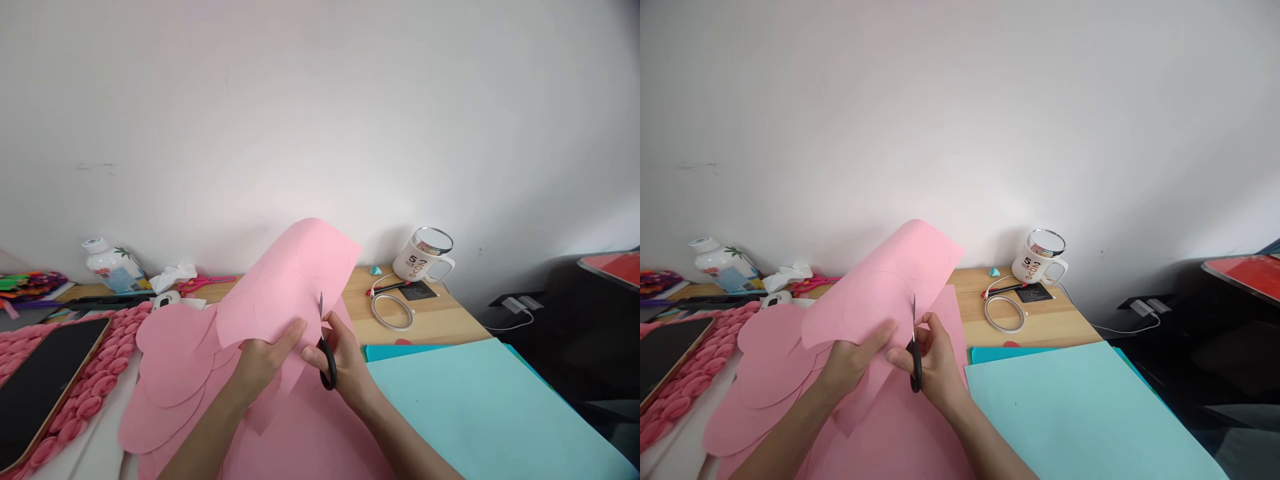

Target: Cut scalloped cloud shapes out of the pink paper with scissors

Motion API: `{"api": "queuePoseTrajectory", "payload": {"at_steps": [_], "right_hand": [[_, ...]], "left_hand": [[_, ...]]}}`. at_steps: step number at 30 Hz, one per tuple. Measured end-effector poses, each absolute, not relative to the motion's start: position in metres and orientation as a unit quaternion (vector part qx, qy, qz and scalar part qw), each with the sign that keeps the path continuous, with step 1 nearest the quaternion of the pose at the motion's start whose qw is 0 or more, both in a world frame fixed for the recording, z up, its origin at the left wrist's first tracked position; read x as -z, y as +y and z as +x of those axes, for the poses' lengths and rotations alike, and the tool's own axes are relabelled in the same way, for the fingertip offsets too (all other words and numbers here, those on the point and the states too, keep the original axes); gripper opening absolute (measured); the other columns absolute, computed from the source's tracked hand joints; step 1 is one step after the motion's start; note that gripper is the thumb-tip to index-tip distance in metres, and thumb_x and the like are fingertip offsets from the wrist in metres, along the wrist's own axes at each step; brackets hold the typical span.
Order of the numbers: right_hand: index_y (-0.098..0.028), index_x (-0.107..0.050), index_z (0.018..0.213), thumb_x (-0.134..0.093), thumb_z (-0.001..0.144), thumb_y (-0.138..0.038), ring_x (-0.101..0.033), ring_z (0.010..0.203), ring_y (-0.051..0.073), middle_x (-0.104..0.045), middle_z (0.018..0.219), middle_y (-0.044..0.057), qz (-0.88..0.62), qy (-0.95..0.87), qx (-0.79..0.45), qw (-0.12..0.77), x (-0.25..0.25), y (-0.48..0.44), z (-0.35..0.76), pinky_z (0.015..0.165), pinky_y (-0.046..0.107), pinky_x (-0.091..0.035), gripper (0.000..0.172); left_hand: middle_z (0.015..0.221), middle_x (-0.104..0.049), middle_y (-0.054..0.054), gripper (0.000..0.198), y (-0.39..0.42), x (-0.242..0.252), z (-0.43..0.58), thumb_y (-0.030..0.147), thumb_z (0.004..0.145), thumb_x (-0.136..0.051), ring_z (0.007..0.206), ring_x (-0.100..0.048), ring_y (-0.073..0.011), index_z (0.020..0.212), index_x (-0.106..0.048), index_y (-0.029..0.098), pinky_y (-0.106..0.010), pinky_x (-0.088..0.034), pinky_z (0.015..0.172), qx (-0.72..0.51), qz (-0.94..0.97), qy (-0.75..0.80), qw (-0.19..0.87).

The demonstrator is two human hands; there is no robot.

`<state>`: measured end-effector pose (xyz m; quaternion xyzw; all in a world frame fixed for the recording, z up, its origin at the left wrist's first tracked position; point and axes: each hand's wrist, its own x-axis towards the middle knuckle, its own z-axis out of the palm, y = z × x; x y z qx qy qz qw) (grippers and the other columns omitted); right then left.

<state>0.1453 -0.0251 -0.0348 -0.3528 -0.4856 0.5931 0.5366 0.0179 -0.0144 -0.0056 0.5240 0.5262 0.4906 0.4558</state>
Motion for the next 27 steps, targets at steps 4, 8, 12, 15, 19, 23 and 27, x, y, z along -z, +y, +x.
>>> {"api": "queuePoseTrajectory", "payload": {"at_steps": [4, 8, 12, 15, 19, 23, 27], "right_hand": [[-0.024, -0.036, 0.080, -0.076, 0.060, -0.048, -0.025, 0.044, 0.007, -0.036, 0.053, -0.010, -0.362, -0.486, -0.589, 0.535, 0.0348, -0.0256, 0.1452, 0.043, 0.020, -0.019, 0.051], [-0.023, -0.037, 0.081, -0.075, 0.062, -0.046, -0.025, 0.046, 0.007, -0.038, 0.054, -0.010, -0.367, -0.487, -0.585, 0.534, 0.0359, -0.0264, 0.1448, 0.043, 0.020, -0.018, 0.048], [-0.023, -0.037, 0.078, -0.076, 0.063, -0.043, -0.024, 0.047, 0.007, -0.038, 0.054, -0.010, -0.367, -0.483, -0.585, 0.538, 0.0351, -0.0269, 0.1439, 0.044, 0.019, -0.018, 0.047], [-0.023, -0.037, 0.077, -0.075, 0.062, -0.045, -0.028, 0.048, 0.007, -0.038, 0.053, -0.009, -0.376, -0.484, -0.577, 0.540, 0.0333, -0.0272, 0.1437, 0.044, 0.019, -0.020, 0.047], [-0.022, -0.038, 0.077, -0.075, 0.061, -0.046, -0.032, 0.048, 0.008, -0.039, 0.052, -0.009, -0.392, -0.484, -0.568, 0.538, 0.0305, -0.0278, 0.1442, 0.043, 0.019, -0.021, 0.047], [-0.022, -0.038, 0.076, -0.075, 0.061, -0.045, -0.032, 0.045, 0.008, -0.040, 0.049, -0.010, -0.395, -0.481, -0.570, 0.537, 0.0286, -0.0278, 0.1443, 0.042, 0.018, -0.023, 0.046], [-0.022, -0.038, 0.075, -0.075, 0.061, -0.044, -0.036, 0.045, 0.008, -0.044, 0.047, -0.010, -0.388, -0.481, -0.576, 0.536, 0.0301, -0.0273, 0.1440, 0.042, 0.019, -0.026, 0.045]], "left_hand": [[0.102, -0.068, -0.011, 0.052, -0.0139, 0.0059, 0.0183, 0.050, 0.065, -0.064, 0.108, -0.056, -0.0284, 0.104, -0.062, 0.017, -0.038, -0.042, 0.095, -0.501, 0.524, 0.514, 0.458], [0.096, -0.070, -0.011, 0.053, -0.0131, 0.0069, 0.0179, 0.052, 0.064, -0.064, 0.106, -0.057, -0.0294, 0.103, -0.062, 0.016, -0.039, -0.043, 0.093, -0.507, 0.530, 0.511, 0.447], [0.093, -0.070, -0.010, 0.048, -0.0137, 0.0053, 0.0175, 0.049, 0.065, -0.065, 0.102, -0.058, -0.0284, 0.101, -0.063, 0.017, -0.038, -0.044, 0.091, -0.506, 0.532, 0.511, 0.447], [0.093, -0.070, -0.008, 0.041, -0.0144, 0.0018, 0.0163, 0.046, 0.067, -0.064, 0.101, -0.059, -0.0268, 0.096, -0.064, 0.017, -0.038, -0.044, 0.091, -0.501, 0.538, 0.507, 0.450], [0.090, -0.070, -0.007, 0.027, -0.0145, -0.0010, 0.0144, 0.041, 0.068, -0.065, 0.093, -0.062, -0.0251, 0.082, -0.064, 0.018, -0.036, -0.046, 0.087, -0.479, 0.555, 0.502, 0.458], [0.085, -0.069, -0.006, 0.025, -0.0145, 0.0005, 0.0149, 0.043, 0.067, -0.064, 0.090, -0.061, -0.0251, 0.076, -0.063, 0.019, -0.036, -0.047, 0.083, -0.493, 0.545, 0.511, 0.447], [0.069, -0.067, -0.004, 0.023, -0.0140, -0.0001, 0.0144, 0.043, 0.069, -0.061, 0.075, -0.063, -0.0235, 0.070, -0.062, 0.020, -0.036, -0.050, 0.075, -0.485, 0.557, 0.492, 0.462]]}}
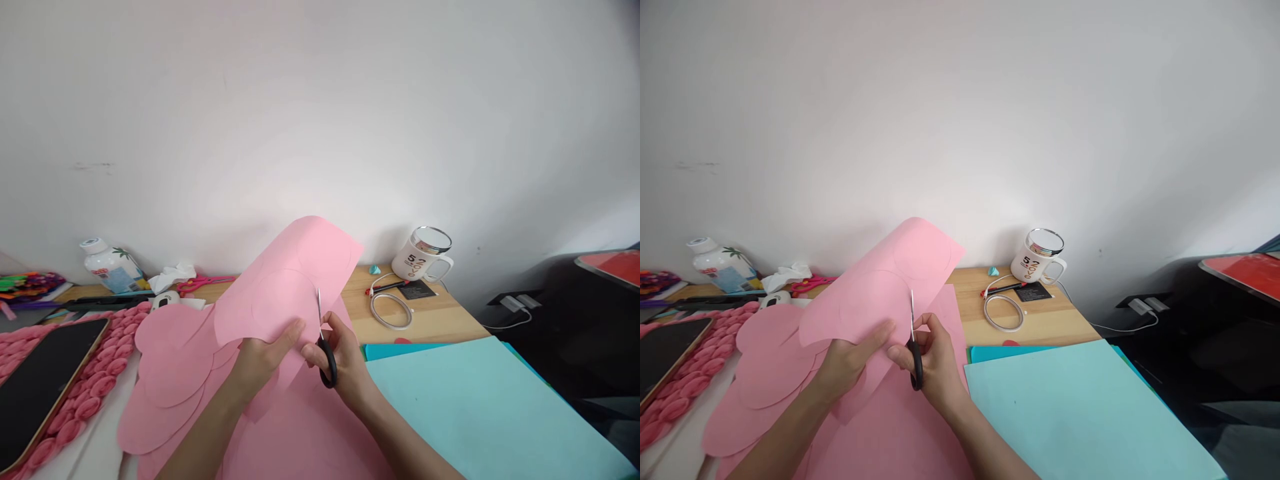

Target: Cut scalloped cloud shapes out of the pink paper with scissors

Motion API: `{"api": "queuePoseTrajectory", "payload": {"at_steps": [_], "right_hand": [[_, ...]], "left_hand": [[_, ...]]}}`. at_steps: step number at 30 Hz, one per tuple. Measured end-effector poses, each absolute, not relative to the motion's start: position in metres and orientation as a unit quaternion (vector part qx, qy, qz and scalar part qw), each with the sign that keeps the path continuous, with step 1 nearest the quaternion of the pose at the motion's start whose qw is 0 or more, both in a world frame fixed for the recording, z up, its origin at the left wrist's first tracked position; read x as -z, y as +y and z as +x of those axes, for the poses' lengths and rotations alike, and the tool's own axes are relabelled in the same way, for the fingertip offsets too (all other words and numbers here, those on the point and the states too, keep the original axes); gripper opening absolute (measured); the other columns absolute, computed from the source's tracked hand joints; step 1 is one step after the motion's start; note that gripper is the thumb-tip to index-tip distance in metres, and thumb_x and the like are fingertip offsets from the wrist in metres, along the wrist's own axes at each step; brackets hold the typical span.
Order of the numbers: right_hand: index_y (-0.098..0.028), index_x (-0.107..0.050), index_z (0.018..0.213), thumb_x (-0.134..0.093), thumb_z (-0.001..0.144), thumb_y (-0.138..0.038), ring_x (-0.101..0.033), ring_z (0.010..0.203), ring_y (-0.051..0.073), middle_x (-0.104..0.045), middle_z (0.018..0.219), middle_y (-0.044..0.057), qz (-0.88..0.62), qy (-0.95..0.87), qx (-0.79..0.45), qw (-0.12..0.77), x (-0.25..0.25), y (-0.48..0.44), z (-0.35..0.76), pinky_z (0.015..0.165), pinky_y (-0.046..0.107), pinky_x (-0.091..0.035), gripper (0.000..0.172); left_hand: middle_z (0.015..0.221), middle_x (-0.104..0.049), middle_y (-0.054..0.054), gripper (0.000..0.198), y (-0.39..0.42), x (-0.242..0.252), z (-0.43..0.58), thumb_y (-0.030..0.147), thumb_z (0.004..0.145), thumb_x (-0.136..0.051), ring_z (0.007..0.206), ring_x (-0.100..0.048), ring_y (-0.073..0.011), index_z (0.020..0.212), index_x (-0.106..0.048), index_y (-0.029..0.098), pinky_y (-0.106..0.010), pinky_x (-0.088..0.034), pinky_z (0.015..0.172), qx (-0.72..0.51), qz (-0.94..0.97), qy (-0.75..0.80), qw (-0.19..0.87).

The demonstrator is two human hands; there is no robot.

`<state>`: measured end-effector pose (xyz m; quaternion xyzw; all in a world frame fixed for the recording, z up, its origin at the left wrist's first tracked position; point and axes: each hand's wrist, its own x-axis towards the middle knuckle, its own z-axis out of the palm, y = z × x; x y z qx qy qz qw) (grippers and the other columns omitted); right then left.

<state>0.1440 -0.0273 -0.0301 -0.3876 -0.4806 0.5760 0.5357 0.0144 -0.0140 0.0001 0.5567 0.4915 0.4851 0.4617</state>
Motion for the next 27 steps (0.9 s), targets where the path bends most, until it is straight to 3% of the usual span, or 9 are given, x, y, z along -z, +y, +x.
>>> {"api": "queuePoseTrajectory", "payload": {"at_steps": [3, 8, 13, 19, 27], "right_hand": [[-0.022, -0.039, 0.077, -0.076, 0.060, -0.044, -0.037, 0.045, 0.009, -0.045, 0.047, -0.009, -0.391, -0.479, -0.578, 0.533, 0.0333, -0.0264, 0.1447, 0.043, 0.019, -0.026, 0.046], [-0.023, -0.042, 0.083, -0.078, 0.058, -0.045, -0.036, 0.046, 0.009, -0.050, 0.056, -0.007, -0.353, -0.480, -0.587, 0.549, 0.0350, -0.0243, 0.1475, 0.043, 0.020, -0.026, 0.049], [-0.024, -0.046, 0.093, -0.078, 0.057, -0.047, -0.044, 0.053, 0.012, -0.057, 0.066, -0.002, -0.326, -0.479, -0.598, 0.554, 0.0315, -0.0245, 0.1484, 0.046, 0.022, -0.031, 0.053], [-0.022, -0.048, 0.097, -0.077, 0.057, -0.051, -0.042, 0.048, 0.011, -0.058, 0.064, -0.002, -0.342, -0.485, -0.592, 0.545, 0.0319, -0.0249, 0.1484, 0.043, 0.021, -0.030, 0.057], [-0.021, -0.047, 0.098, -0.077, 0.059, -0.046, -0.036, 0.048, 0.009, -0.056, 0.063, -0.003, -0.347, -0.488, -0.590, 0.541, 0.0329, -0.0244, 0.1483, 0.043, 0.020, -0.027, 0.055]], "left_hand": [[0.062, -0.065, -0.003, 0.022, -0.0135, -0.0023, 0.0127, 0.041, 0.071, -0.060, 0.072, -0.064, -0.0235, 0.066, -0.061, 0.020, -0.037, -0.050, 0.076, -0.463, 0.575, 0.472, 0.481], [0.090, -0.071, -0.008, 0.037, -0.0149, -0.0017, 0.0137, 0.045, 0.065, -0.066, 0.103, -0.058, -0.0285, 0.090, -0.065, 0.019, -0.039, -0.044, 0.091, -0.473, 0.540, 0.507, 0.478], [0.091, -0.071, -0.009, 0.047, -0.0162, -0.0013, 0.0156, 0.047, 0.065, -0.066, 0.098, -0.061, -0.0280, 0.101, -0.063, 0.019, -0.038, -0.048, 0.086, -0.481, 0.535, 0.496, 0.486], [0.085, -0.072, -0.010, 0.053, -0.0146, -0.0042, 0.0142, 0.053, 0.063, -0.066, 0.095, -0.063, -0.0295, 0.101, -0.064, 0.017, -0.039, -0.051, 0.081, -0.476, 0.534, 0.478, 0.509], [0.092, -0.072, -0.011, 0.053, -0.0145, -0.0023, 0.0127, 0.051, 0.061, -0.069, 0.095, -0.063, -0.0303, 0.101, -0.064, 0.018, -0.039, -0.052, 0.080, -0.488, 0.514, 0.469, 0.526]]}}
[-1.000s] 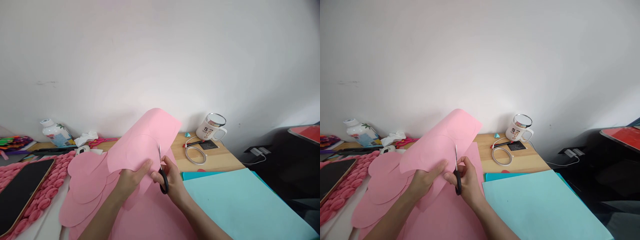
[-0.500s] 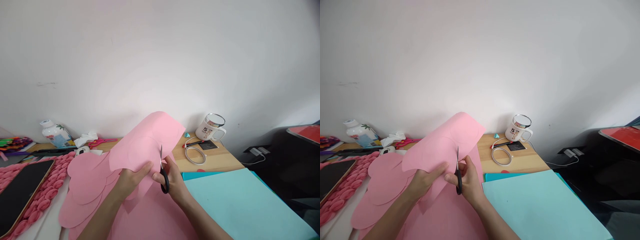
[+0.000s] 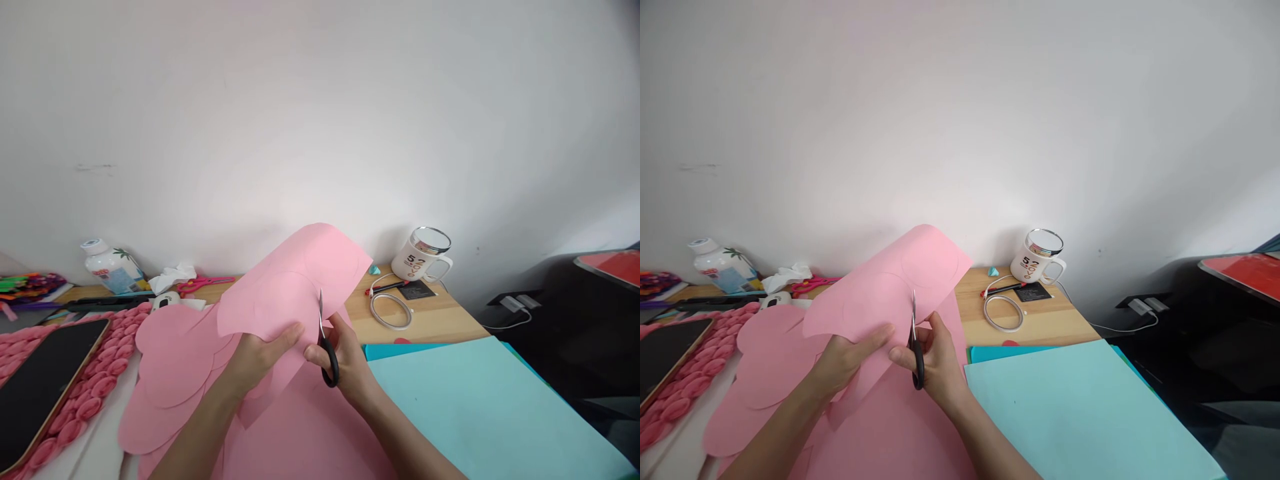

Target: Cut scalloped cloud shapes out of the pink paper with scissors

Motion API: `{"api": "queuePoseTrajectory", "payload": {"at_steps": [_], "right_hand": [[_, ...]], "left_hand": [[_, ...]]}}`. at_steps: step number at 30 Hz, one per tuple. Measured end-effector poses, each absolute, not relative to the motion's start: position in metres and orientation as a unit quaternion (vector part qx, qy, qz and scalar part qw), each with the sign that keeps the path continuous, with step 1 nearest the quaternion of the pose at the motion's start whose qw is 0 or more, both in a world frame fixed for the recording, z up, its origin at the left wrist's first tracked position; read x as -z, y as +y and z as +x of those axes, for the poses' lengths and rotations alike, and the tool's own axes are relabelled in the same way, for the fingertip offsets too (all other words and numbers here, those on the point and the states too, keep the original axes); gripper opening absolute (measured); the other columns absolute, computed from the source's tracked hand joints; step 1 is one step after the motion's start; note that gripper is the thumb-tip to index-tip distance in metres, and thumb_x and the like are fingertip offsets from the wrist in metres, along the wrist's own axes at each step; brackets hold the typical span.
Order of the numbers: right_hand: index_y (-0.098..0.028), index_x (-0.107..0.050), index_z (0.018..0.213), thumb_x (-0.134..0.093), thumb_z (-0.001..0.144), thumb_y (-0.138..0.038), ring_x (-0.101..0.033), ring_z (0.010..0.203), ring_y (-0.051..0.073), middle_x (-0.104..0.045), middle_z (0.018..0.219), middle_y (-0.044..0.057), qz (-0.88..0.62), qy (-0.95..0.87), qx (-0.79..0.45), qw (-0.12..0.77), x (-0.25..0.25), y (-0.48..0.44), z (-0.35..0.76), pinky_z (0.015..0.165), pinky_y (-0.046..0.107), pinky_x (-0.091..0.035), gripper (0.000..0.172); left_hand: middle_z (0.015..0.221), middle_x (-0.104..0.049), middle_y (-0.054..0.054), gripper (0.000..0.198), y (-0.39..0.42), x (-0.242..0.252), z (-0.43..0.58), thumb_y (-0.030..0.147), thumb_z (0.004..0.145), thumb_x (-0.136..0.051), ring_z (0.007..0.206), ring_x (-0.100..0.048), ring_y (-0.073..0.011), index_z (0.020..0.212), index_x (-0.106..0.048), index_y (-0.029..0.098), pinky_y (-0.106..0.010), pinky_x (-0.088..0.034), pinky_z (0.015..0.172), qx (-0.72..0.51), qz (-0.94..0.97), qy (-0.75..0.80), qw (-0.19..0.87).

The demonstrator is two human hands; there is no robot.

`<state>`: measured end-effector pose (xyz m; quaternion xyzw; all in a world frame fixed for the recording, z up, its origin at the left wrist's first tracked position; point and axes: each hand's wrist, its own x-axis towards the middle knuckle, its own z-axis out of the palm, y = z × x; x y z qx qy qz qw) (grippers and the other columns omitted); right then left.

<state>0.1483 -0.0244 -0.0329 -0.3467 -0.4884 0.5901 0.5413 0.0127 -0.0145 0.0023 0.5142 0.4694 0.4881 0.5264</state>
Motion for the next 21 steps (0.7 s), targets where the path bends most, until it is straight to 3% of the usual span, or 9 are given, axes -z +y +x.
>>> {"api": "queuePoseTrajectory", "payload": {"at_steps": [7, 12, 21], "right_hand": [[-0.021, -0.046, 0.094, -0.075, 0.063, -0.040, -0.030, 0.048, 0.008, -0.047, 0.056, -0.007, -0.358, -0.501, -0.580, 0.534, 0.032, -0.025, 0.149, 0.045, 0.020, -0.025, 0.047], [-0.021, -0.046, 0.093, -0.073, 0.064, -0.040, -0.035, 0.048, 0.009, -0.047, 0.054, -0.007, -0.371, -0.509, -0.570, 0.528, 0.032, -0.025, 0.149, 0.044, 0.020, -0.028, 0.044], [-0.022, -0.039, 0.081, -0.075, 0.062, -0.038, -0.044, 0.047, 0.010, -0.049, 0.052, -0.008, -0.377, -0.498, -0.579, 0.525, 0.036, -0.023, 0.149, 0.046, 0.021, -0.037, 0.044]], "left_hand": [[0.090, -0.071, -0.008, 0.034, -0.013, -0.008, 0.008, 0.046, 0.065, -0.067, 0.091, -0.063, -0.0273, 0.087, -0.066, 0.019, -0.038, -0.052, 0.080, -0.452, 0.529, 0.438, 0.569], [0.081, -0.071, -0.007, 0.023, -0.011, -0.008, 0.005, 0.040, 0.069, -0.065, 0.082, -0.065, -0.0261, 0.078, -0.067, 0.019, -0.038, -0.053, 0.076, -0.445, 0.534, 0.419, 0.584], [0.067, -0.072, -0.006, 0.022, -0.012, -0.020, 0.004, 0.037, 0.075, -0.060, 0.072, -0.067, -0.0252, 0.075, -0.069, 0.016, -0.037, -0.053, 0.070, -0.414, 0.547, 0.386, 0.618]]}}
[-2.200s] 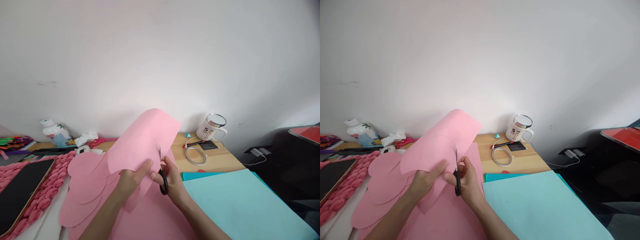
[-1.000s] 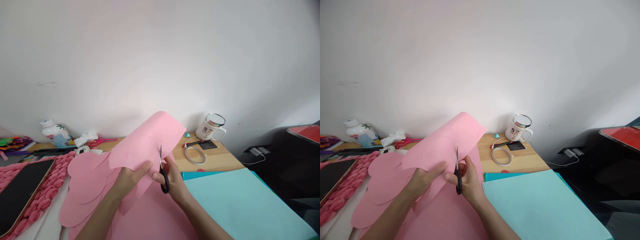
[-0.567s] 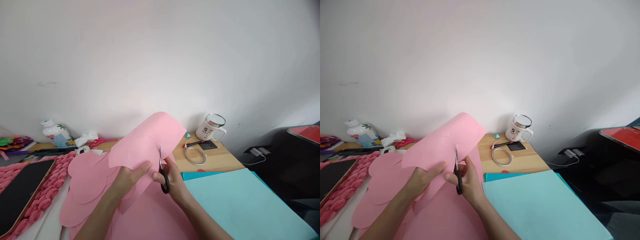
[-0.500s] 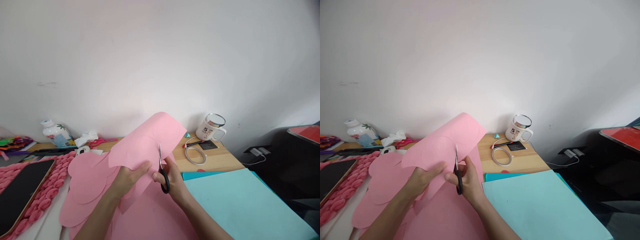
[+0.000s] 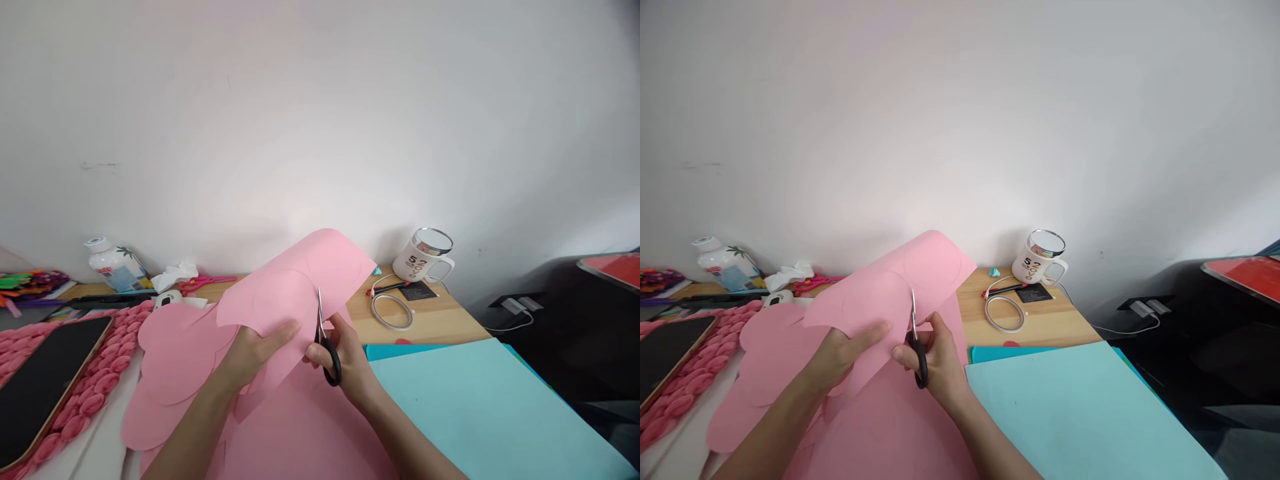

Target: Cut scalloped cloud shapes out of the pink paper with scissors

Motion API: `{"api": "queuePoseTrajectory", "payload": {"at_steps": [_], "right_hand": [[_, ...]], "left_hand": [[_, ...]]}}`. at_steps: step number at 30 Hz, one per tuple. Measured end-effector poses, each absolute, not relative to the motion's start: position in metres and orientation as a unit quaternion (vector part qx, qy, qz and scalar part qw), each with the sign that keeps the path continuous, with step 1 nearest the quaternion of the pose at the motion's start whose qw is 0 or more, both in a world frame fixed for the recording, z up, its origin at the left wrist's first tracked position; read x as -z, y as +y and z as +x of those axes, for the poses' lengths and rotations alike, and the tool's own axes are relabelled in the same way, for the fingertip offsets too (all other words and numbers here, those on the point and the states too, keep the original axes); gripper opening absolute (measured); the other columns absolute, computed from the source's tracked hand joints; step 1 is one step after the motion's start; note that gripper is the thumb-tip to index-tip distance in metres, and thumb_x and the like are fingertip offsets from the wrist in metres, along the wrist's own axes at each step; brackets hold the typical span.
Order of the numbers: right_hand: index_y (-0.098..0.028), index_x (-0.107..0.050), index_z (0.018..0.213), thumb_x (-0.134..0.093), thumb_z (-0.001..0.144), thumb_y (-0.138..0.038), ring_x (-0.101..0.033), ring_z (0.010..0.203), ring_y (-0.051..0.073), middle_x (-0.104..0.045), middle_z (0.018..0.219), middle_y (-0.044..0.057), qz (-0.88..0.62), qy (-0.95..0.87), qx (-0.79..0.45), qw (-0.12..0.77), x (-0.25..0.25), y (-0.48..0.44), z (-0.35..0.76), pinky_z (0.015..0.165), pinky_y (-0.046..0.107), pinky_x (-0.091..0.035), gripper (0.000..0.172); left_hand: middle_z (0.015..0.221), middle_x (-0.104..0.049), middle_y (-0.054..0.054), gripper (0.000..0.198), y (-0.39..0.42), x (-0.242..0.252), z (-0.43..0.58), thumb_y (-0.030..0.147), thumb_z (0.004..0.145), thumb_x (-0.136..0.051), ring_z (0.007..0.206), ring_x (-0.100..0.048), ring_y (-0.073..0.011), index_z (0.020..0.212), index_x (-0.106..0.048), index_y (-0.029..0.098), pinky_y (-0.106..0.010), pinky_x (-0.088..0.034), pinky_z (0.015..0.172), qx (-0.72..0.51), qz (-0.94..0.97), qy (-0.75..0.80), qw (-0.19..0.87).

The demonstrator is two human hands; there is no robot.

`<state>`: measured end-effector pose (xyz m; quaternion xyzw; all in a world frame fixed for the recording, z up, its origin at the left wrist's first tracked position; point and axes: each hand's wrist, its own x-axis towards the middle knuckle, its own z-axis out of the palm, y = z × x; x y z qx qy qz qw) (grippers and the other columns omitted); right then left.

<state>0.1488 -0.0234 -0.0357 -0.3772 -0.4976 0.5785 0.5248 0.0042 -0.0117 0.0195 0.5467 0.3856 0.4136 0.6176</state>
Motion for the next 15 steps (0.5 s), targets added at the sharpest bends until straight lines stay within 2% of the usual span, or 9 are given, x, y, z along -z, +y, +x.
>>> {"api": "queuePoseTrajectory", "payload": {"at_steps": [5, 9, 15], "right_hand": [[-0.021, -0.041, 0.084, -0.076, 0.062, -0.039, -0.044, 0.051, 0.011, -0.051, 0.056, -0.006, -0.358, -0.488, -0.598, 0.525, 0.036, -0.023, 0.149, 0.049, 0.022, -0.037, 0.045], [-0.021, -0.045, 0.095, -0.078, 0.062, -0.037, -0.042, 0.055, 0.011, -0.047, 0.060, -0.006, -0.316, -0.479, -0.629, 0.524, 0.035, -0.023, 0.150, 0.051, 0.022, -0.032, 0.049], [-0.020, -0.047, 0.098, -0.080, 0.060, -0.037, -0.039, 0.056, 0.011, -0.046, 0.063, -0.006, -0.311, -0.466, -0.646, 0.519, 0.032, -0.024, 0.151, 0.050, 0.022, -0.028, 0.053]], "left_hand": [[0.078, -0.073, -0.008, 0.030, -0.007, -0.012, -0.002, 0.044, 0.071, -0.063, 0.078, -0.067, -0.0281, 0.078, -0.068, 0.016, -0.038, -0.053, 0.068, -0.422, 0.521, 0.435, 0.601], [0.098, -0.071, -0.011, 0.037, -0.005, -0.007, -0.006, 0.044, 0.069, -0.067, 0.100, -0.061, -0.0306, 0.094, -0.067, 0.016, -0.039, -0.050, 0.081, -0.414, 0.545, 0.463, 0.563], [0.101, -0.070, -0.012, 0.050, -0.006, -0.008, -0.006, 0.046, 0.069, -0.066, 0.112, -0.053, -0.0319, 0.109, -0.062, 0.016, -0.044, -0.044, 0.092, -0.418, 0.552, 0.462, 0.555]]}}
